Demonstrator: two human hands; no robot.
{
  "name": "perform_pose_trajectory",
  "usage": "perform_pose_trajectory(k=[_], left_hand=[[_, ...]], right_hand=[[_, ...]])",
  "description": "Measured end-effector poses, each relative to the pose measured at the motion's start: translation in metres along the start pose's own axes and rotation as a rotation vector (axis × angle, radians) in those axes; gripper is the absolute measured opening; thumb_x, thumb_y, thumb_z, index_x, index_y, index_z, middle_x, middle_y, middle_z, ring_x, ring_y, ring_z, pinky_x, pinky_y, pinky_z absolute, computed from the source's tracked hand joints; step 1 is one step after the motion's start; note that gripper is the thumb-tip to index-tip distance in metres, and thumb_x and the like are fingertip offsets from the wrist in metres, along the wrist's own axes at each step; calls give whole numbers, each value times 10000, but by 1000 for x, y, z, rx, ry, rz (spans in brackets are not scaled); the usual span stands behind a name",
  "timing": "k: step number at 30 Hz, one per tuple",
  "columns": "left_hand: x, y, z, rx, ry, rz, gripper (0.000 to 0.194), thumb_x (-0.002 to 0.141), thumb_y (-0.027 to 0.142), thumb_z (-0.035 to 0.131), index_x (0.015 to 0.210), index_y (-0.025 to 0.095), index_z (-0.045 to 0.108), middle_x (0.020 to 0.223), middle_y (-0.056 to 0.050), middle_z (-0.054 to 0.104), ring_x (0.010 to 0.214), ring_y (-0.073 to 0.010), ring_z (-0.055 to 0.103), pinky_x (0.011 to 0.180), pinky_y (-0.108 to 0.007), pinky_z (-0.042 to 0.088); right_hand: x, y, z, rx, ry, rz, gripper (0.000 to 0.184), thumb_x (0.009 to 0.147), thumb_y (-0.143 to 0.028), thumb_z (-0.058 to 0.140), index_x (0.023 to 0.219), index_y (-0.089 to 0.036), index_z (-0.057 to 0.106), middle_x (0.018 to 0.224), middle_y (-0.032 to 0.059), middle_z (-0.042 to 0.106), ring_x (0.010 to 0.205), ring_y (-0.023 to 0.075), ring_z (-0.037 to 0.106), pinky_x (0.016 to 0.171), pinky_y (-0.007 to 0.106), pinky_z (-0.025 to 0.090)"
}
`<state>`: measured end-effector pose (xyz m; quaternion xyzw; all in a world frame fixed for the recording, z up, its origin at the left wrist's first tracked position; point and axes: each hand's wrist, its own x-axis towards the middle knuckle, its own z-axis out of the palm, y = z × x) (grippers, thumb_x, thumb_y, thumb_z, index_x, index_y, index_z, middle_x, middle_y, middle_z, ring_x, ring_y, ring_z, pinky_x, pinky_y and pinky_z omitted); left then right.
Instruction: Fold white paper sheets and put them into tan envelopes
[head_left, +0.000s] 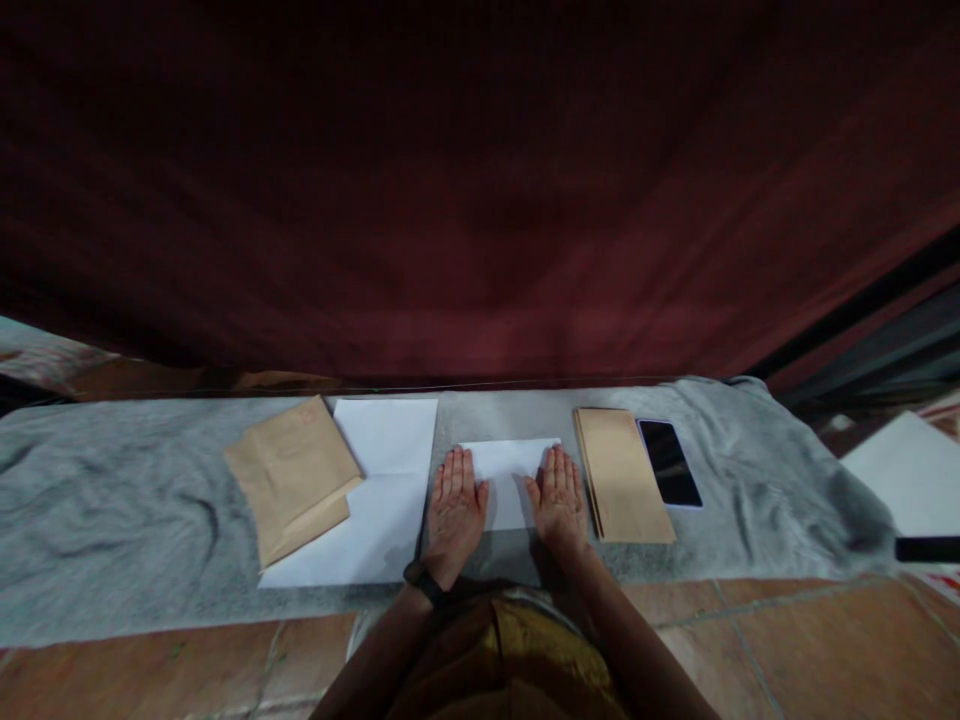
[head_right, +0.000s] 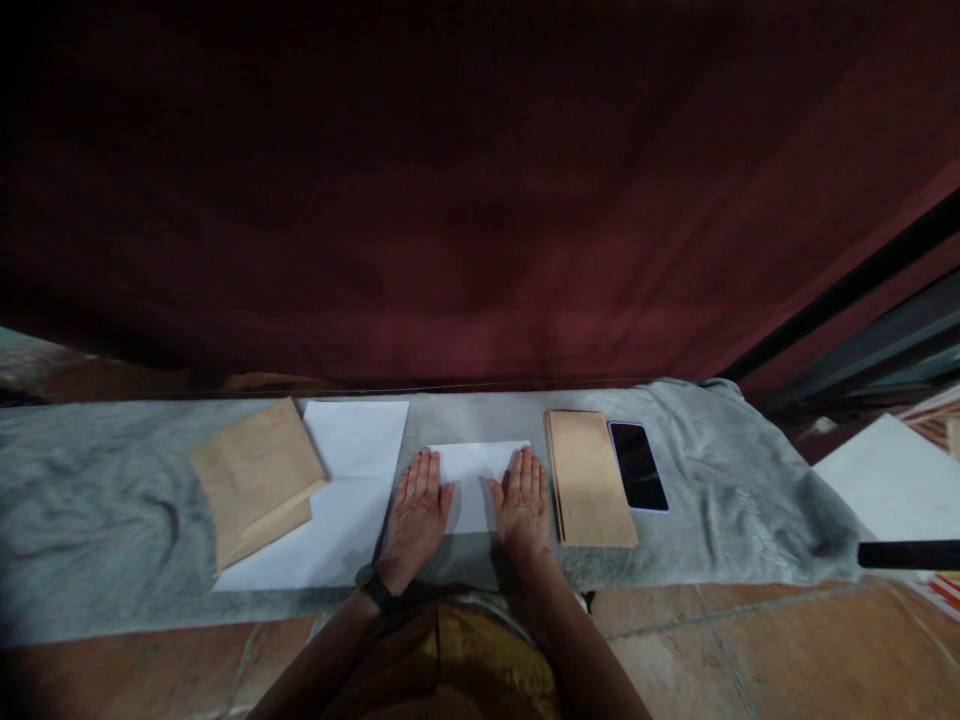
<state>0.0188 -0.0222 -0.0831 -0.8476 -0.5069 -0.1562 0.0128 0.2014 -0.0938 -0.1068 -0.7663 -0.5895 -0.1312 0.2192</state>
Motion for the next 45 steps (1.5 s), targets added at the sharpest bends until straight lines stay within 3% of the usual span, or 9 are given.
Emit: perform_pose_trajectory(k=[7,12,14,25,35,45], left_hand=[[-11,8,-6,-21,19,4,628,1035,289,333,1592,19,228,1618,-226,348,1528,-318,287,1218,-524,324],[-20,32,-8,-36,-90,311,662,990,152,325,1628,115,150,1660,-131,301,1552,-241,230,1258,-481,253],[-21,36,-6,-24,-130,369,671,983,149,336,1629,134,155,1658,-122,310,1552,-239,232,1262,-496,232],[-15,25,-11,-21,-138,333,561,1043,345,345,1546,99,381,1645,-132,335,1552,-249,234,1273,-502,193],[-11,21,-14,5,-121,179,631,1033,417,393,1576,102,332,1639,-155,330,1549,-278,241,1258,-537,209],[-12,23,-17,33,-127,169,686,1023,501,410,1579,107,327,1639,-168,328,1543,-298,254,1243,-546,230]], right_hand=[[-6,-8,-14,75,-19,-29,714,1075,-396,382,1629,-62,77,1642,243,259,1519,363,291,1178,567,365],[-1,-26,-21,248,-170,-250,584,1083,-337,325,1617,-122,229,1615,150,389,1520,259,315,1220,494,337],[1,-30,-20,271,-189,-280,557,1081,-318,315,1605,-131,274,1597,135,426,1506,239,344,1229,483,323],[8,-2,-12,100,-170,-162,570,1079,-345,353,1585,-84,314,1608,171,392,1513,272,322,1216,480,310],[5,3,-6,29,-55,-79,654,1085,-405,340,1618,-59,188,1594,228,388,1471,318,388,1181,486,343],[1,4,-8,24,-32,-13,687,1082,-400,326,1627,-51,96,1612,256,334,1472,358,380,1165,549,365]])
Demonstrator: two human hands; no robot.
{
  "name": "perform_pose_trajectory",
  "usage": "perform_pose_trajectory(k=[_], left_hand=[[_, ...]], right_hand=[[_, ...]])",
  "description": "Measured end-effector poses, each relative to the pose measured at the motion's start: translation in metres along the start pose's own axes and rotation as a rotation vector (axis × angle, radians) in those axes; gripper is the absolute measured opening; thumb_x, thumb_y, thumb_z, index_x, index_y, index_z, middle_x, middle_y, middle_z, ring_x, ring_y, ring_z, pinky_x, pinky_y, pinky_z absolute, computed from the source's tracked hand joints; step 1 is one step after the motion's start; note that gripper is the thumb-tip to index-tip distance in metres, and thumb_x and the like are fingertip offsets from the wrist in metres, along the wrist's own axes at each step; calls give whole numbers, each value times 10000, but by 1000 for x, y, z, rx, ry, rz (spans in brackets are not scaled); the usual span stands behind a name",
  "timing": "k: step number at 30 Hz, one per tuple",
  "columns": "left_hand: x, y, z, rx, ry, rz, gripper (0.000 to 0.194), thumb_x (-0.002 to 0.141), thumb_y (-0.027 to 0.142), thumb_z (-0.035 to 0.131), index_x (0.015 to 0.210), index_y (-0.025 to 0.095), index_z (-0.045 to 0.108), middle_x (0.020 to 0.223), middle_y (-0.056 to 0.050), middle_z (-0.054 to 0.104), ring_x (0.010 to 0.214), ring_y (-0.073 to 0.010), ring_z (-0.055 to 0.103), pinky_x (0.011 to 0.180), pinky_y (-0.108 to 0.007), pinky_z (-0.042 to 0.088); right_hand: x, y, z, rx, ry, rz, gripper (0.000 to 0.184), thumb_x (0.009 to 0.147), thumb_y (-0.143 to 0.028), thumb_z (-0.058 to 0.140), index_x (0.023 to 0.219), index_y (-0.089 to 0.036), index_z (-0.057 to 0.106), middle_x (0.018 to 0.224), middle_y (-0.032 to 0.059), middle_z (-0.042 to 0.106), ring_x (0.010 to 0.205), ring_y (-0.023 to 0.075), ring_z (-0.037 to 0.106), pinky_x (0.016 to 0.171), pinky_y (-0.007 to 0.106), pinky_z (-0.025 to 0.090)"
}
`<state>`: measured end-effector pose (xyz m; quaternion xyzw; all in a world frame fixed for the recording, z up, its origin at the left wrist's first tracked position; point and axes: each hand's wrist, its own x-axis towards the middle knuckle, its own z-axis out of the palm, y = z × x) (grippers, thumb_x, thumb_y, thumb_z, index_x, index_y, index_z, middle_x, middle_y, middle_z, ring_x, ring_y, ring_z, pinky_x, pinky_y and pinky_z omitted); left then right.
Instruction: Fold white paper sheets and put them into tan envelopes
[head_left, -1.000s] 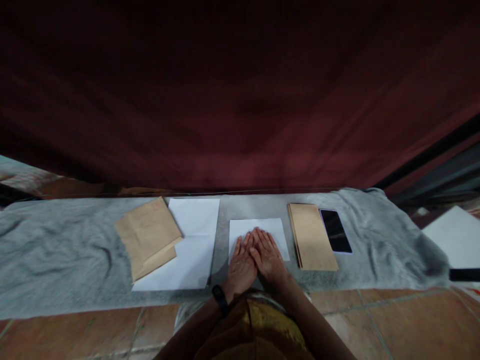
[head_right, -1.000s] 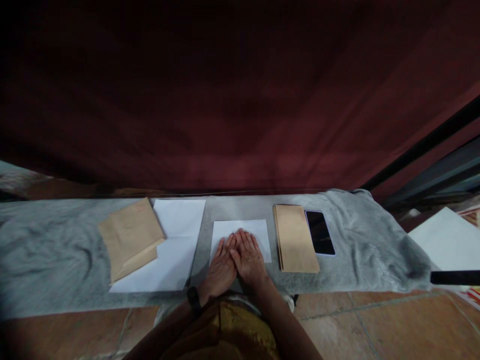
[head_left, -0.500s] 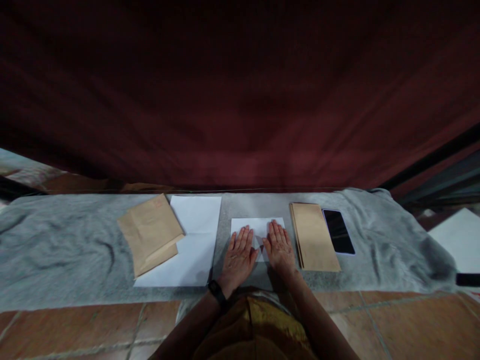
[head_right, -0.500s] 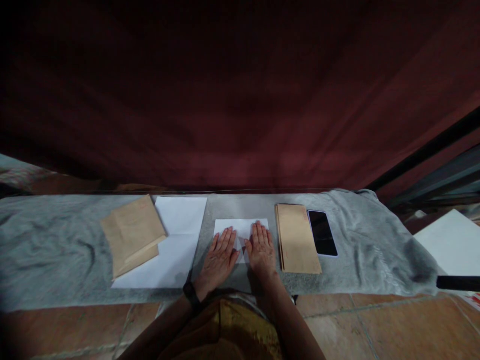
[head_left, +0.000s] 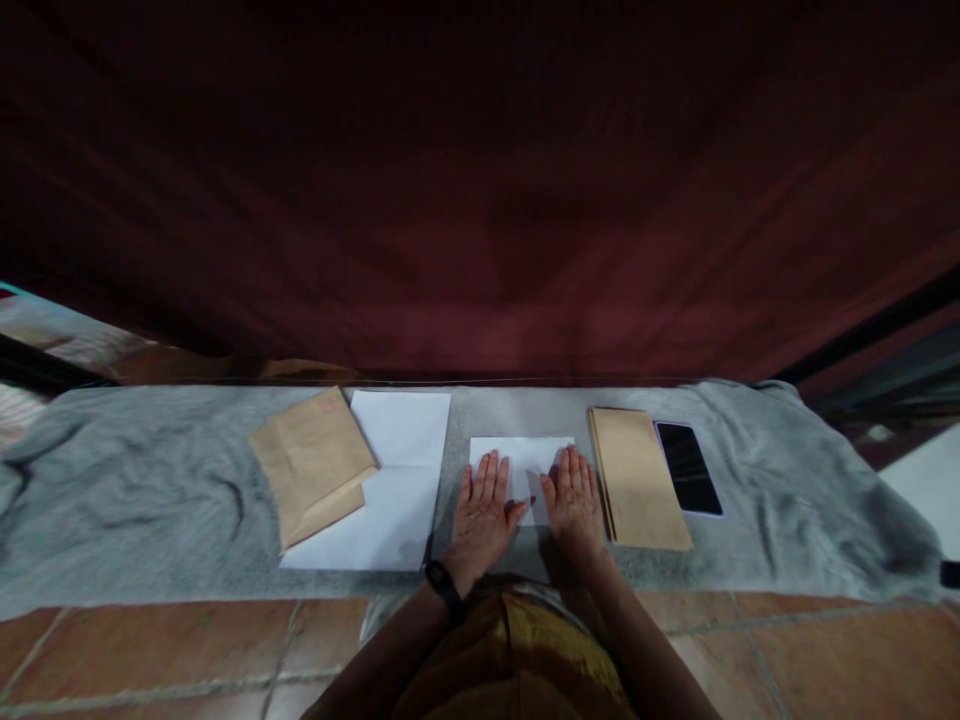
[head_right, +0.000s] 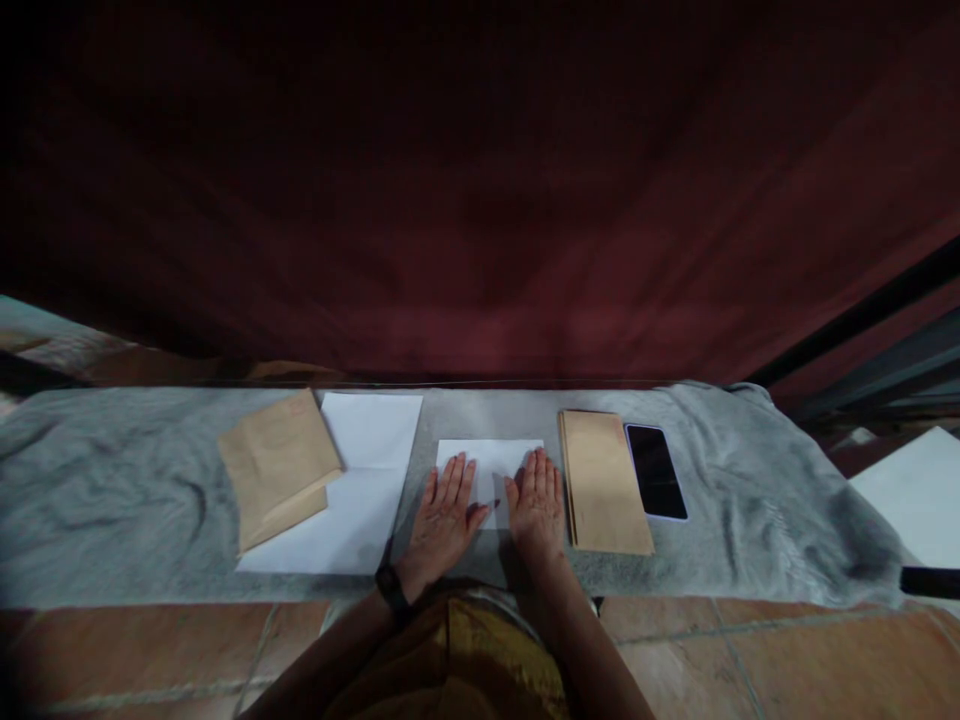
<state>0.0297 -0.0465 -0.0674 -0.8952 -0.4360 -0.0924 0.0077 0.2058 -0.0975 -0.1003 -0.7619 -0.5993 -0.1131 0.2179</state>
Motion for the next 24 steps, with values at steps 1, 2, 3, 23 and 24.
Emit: perform_pose_trajectory(k=[1,2,3,23,24], left_hand=[[0,0,0,-3,4,-4,684,1022,501,409,1579,112,329,1638,-166,331,1543,-299,255,1241,-549,233],[0,0,0,-5,5,-7,683,1020,501,410,1577,114,334,1636,-166,335,1543,-301,254,1239,-551,236],[0,0,0,-7,2,-8,680,1017,495,413,1574,111,342,1635,-168,338,1544,-303,252,1238,-552,236],[3,-1,1,-22,7,39,626,1042,475,381,1557,117,378,1626,-168,361,1538,-305,268,1243,-557,233],[5,0,1,-35,7,65,603,1050,452,366,1560,130,375,1628,-153,364,1538,-292,272,1248,-546,232]], right_hand=[[0,-1,-2,12,-10,-6,684,1081,-394,328,1627,-50,98,1616,253,328,1480,357,368,1165,553,367],[0,-4,-4,33,-28,-25,677,1080,-383,331,1627,-53,107,1621,245,323,1491,350,351,1168,552,368],[0,-7,-5,61,-54,-60,664,1079,-370,333,1627,-60,122,1626,230,325,1501,337,335,1172,543,370],[8,-16,-7,31,-158,-110,510,1065,-347,397,1550,-192,426,1653,141,310,1493,303,351,1198,502,293],[8,-16,-7,29,-159,-112,512,1063,-345,401,1550,-191,425,1654,143,308,1494,303,350,1200,501,288]])
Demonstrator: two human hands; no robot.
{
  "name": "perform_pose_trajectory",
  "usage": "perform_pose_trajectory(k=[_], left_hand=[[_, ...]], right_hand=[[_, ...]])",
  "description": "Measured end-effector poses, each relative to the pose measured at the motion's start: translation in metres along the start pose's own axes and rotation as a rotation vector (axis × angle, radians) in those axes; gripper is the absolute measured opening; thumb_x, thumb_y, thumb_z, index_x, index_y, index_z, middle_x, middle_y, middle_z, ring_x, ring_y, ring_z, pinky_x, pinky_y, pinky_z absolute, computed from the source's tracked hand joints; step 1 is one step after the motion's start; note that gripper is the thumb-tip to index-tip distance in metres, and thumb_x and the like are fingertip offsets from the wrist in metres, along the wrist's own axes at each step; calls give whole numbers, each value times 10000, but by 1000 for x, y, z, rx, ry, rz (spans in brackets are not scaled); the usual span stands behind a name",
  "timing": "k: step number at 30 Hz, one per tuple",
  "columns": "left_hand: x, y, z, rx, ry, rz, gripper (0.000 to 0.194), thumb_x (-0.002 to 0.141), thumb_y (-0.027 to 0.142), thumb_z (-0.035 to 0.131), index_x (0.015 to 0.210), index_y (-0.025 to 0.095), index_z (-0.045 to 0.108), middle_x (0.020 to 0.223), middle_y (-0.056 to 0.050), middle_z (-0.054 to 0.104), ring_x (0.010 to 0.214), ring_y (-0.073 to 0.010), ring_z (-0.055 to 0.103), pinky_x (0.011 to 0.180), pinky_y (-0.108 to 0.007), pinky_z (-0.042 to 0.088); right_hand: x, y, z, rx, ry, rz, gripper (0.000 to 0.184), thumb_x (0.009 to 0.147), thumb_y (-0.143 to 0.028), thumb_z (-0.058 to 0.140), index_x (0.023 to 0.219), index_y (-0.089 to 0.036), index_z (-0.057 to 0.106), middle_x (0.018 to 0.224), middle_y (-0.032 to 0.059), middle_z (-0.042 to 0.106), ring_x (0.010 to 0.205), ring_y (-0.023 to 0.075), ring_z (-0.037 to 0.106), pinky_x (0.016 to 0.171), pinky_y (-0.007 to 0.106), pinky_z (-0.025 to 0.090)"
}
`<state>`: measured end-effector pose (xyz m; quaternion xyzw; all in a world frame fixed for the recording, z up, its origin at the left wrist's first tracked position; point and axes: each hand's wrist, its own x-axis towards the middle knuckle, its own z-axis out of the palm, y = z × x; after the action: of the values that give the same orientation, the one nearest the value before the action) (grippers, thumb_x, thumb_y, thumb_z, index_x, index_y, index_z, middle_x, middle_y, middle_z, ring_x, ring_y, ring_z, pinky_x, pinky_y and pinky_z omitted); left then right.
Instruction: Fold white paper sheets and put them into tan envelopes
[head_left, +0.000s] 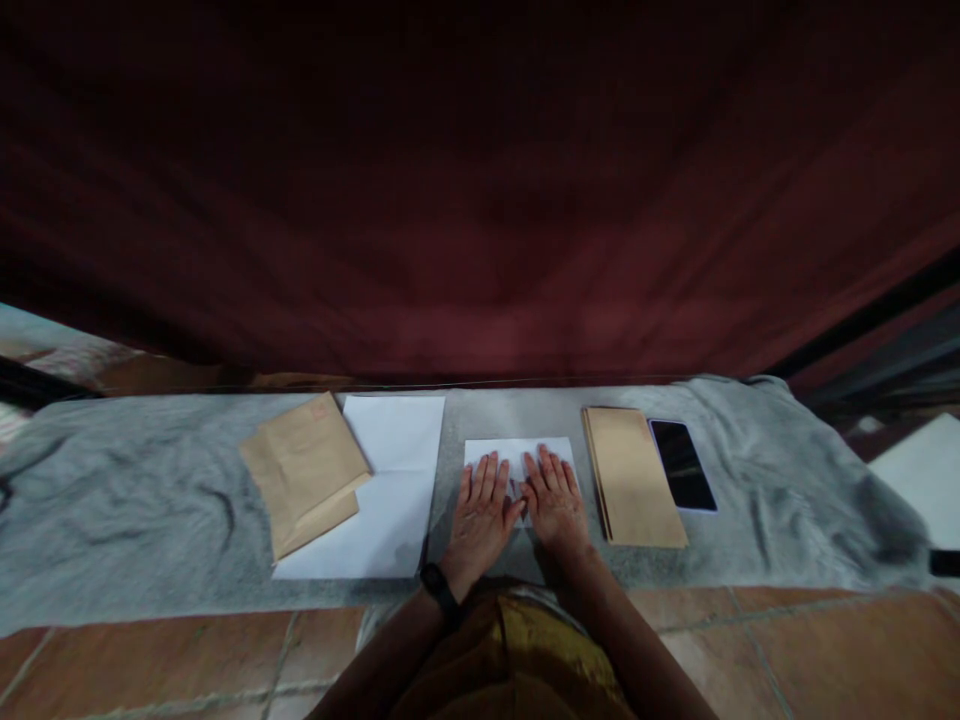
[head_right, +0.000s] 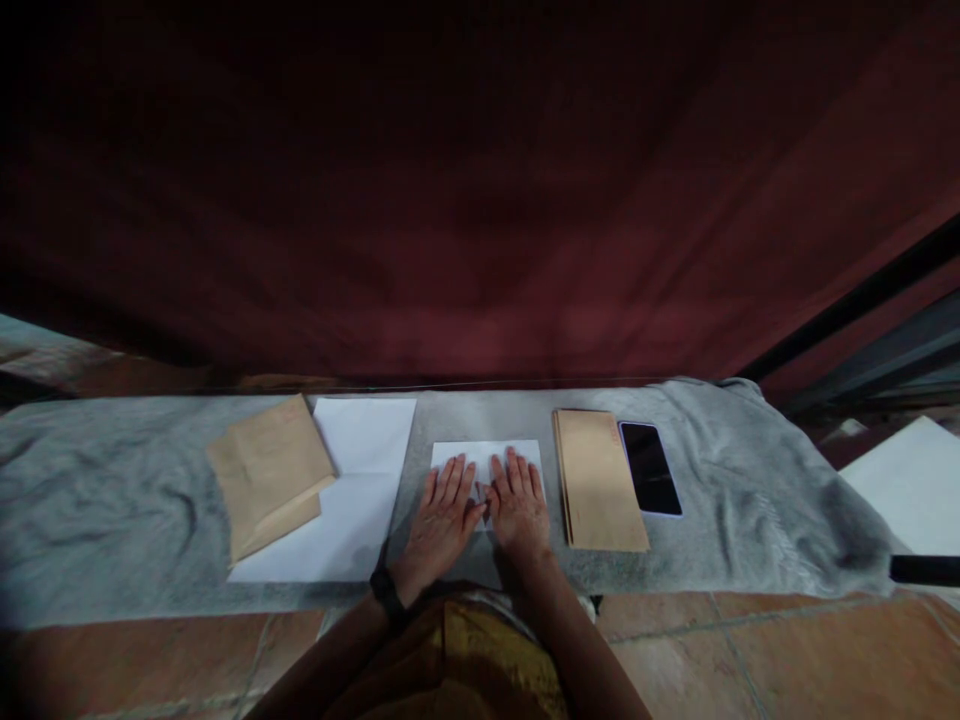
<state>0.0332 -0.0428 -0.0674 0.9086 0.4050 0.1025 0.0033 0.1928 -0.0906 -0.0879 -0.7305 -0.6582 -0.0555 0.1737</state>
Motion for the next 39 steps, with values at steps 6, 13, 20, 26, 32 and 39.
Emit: perform_pose_trajectory(k=[6,13,20,26,32,39], left_hand=[[17,6,5,-66,-16,65,575,1067,421,311,1567,140,355,1637,-109,363,1541,-238,268,1264,-502,224],[27,-15,8,-23,1,-16,575,1055,356,299,1560,88,364,1621,-139,378,1529,-250,301,1258,-493,225],[40,-32,0,-37,-1,-106,524,1037,297,304,1514,139,456,1537,-111,516,1443,-267,441,1213,-484,303],[66,-40,-21,-61,-80,-129,414,1001,240,410,1364,174,599,1375,-110,635,1239,-288,574,1066,-443,436],[82,-41,-33,-84,-158,-168,378,953,254,553,1315,159,609,1295,-147,644,1226,-312,565,1046,-437,420],[85,-40,-39,-248,-210,-239,264,913,225,608,1168,164,643,1262,-154,638,1253,-319,533,1091,-447,364]], right_hand=[[-1,-2,-2,-6,-10,3,512,1043,-265,408,1550,-200,426,1655,135,309,1508,292,323,1199,493,285],[0,-1,-5,4,0,-2,507,1051,-297,413,1543,-175,435,1634,160,348,1480,314,375,1191,509,300],[1,-1,-5,20,11,1,499,1055,-314,413,1534,-180,449,1623,155,371,1471,319,391,1181,515,318],[2,-2,-6,36,17,10,484,1051,-316,449,1512,-171,480,1607,164,398,1469,318,400,1184,512,325],[1,1,-6,103,39,-6,487,1038,-264,448,1511,-150,473,1578,166,444,1469,298,404,1191,519,334],[0,2,-5,136,55,0,468,1029,-254,452,1478,-134,507,1570,163,458,1459,294,416,1198,515,330]])
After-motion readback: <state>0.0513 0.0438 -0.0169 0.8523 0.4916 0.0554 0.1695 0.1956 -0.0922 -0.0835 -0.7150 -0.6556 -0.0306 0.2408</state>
